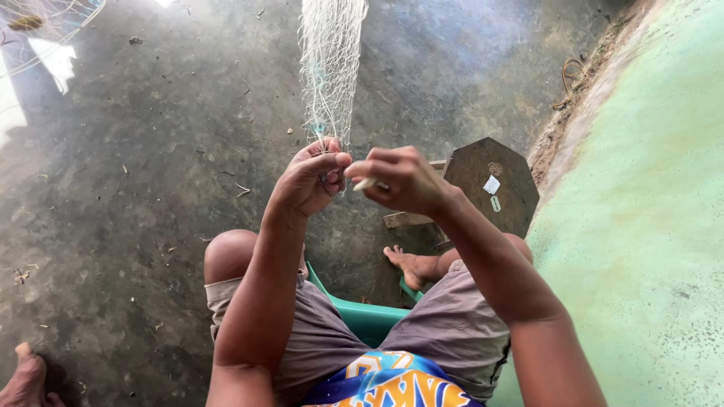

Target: Weaving or repairing a fishing net using a wooden shuttle and twine

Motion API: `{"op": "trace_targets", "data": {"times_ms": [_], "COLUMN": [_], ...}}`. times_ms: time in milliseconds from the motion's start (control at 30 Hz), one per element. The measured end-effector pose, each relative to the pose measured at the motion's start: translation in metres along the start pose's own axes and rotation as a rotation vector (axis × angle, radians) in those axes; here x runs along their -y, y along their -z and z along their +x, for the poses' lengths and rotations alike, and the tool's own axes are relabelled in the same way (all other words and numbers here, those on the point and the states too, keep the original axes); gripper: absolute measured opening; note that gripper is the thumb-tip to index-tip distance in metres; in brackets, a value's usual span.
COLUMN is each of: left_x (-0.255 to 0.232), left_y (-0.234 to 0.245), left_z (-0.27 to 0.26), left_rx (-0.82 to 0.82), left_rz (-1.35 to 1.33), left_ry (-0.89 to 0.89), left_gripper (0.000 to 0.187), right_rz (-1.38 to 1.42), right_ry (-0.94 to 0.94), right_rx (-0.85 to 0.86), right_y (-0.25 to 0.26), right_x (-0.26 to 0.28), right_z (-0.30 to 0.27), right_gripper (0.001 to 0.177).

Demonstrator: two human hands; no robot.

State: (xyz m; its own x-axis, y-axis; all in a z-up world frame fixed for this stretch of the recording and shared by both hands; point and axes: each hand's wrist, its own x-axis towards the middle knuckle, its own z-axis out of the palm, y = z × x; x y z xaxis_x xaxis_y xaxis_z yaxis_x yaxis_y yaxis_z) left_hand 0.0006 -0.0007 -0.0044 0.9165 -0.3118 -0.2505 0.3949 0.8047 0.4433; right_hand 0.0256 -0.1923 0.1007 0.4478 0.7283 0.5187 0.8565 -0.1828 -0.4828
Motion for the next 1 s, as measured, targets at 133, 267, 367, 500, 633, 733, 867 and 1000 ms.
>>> {"op": "trace_targets", "data": {"times_ms": [133,267,367,500,633,733,867,1000], "left_x": [0.005,0.006,0.006,0.003,0.009,0.015,0.012,0.009], "left_y": [0.000,0.002,0.006,-0.004,-0.001,0.006,0.001,-0.006], "left_z": [0.003,0.005,0.006,-0.002,0.002,0.005,0.001,-0.003], "left_rx": [-0.023,-0.018,-0.034,-0.061,-0.092,-0.096,-0.013,-0.017], "left_rz": [-0.027,0.001,0.001,0.005,0.038,0.027,-0.048,-0.035], "left_ry": [-0.009,-0.016,-0.027,-0.076,-0.222,-0.353,-0.336,-0.349], "left_gripper": [0.022,0.023,0.024,0.025,0.021,0.021,0.015,0.015], "right_rz": [-0.191,-0.230,-0.045,0.312,0.820,0.982,1.113,0.744], "right_ry": [0.176,0.241,0.067,-0.373,-0.534,-0.558,-0.579,-0.573], "right_rx": [0.064,0.055,-0.019,-0.148,-0.292,-0.349,-0.380,-0.336], "right_y": [-0.002,0.000,-0.007,-0.014,-0.032,-0.033,-0.032,-0.025], "right_x": [-0.010,-0.012,-0.015,-0.019,-0.035,-0.033,-0.033,-0.029], "right_z": [0.000,0.009,0.002,-0.009,-0.037,-0.046,-0.044,-0.035], "right_gripper": [0.014,0.005,0.003,0.007,0.005,0.008,0.012,0.009]}}
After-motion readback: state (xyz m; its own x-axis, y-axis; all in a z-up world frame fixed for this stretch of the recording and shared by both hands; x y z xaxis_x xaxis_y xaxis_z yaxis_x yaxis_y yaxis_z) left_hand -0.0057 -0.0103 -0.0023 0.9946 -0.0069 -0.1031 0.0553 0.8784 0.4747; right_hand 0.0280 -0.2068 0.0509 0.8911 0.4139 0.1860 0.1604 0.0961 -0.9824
